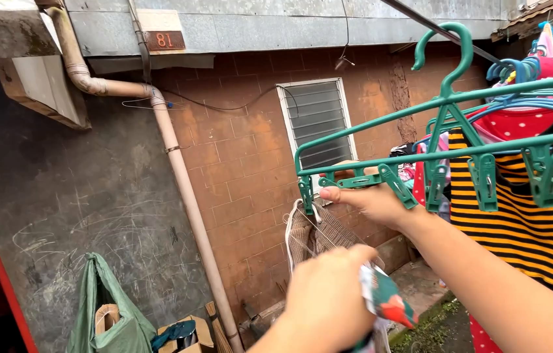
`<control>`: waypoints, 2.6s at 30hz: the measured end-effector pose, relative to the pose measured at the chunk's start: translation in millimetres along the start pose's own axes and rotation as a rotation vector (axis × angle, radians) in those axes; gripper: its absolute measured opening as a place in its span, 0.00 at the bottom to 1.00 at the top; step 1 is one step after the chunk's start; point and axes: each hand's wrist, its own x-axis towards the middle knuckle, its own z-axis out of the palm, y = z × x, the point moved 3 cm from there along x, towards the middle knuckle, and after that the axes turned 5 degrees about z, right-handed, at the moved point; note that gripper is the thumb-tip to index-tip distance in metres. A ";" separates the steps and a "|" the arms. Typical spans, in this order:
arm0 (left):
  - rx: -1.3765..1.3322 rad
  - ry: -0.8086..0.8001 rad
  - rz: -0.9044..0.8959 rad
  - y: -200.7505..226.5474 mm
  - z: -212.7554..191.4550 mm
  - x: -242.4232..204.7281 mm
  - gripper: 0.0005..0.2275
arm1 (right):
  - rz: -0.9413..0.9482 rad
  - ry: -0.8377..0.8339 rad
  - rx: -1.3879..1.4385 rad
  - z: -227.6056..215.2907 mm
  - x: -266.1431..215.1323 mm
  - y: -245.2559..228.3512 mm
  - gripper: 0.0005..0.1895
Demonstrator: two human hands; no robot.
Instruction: Hanging various items of clothing on hangers and a multi-clip drying rack outdoors.
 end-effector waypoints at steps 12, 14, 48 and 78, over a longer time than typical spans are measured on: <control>0.244 -0.407 -0.370 -46.2 135.7 102.4 0.36 | -0.094 -0.055 -0.108 -12.9 -0.2 13.4 0.15; 0.248 -0.409 -0.369 -41.1 123.8 94.6 0.34 | -0.022 -0.016 -0.135 -13.5 -7.7 8.6 0.17; -0.328 0.273 -0.485 -41.2 -23.6 27.9 0.10 | 0.143 -0.135 0.461 -31.6 -12.9 35.4 0.08; -1.702 0.558 -0.844 -106.8 179.5 -56.8 0.16 | 0.191 0.270 0.628 -78.2 -178.5 36.8 0.09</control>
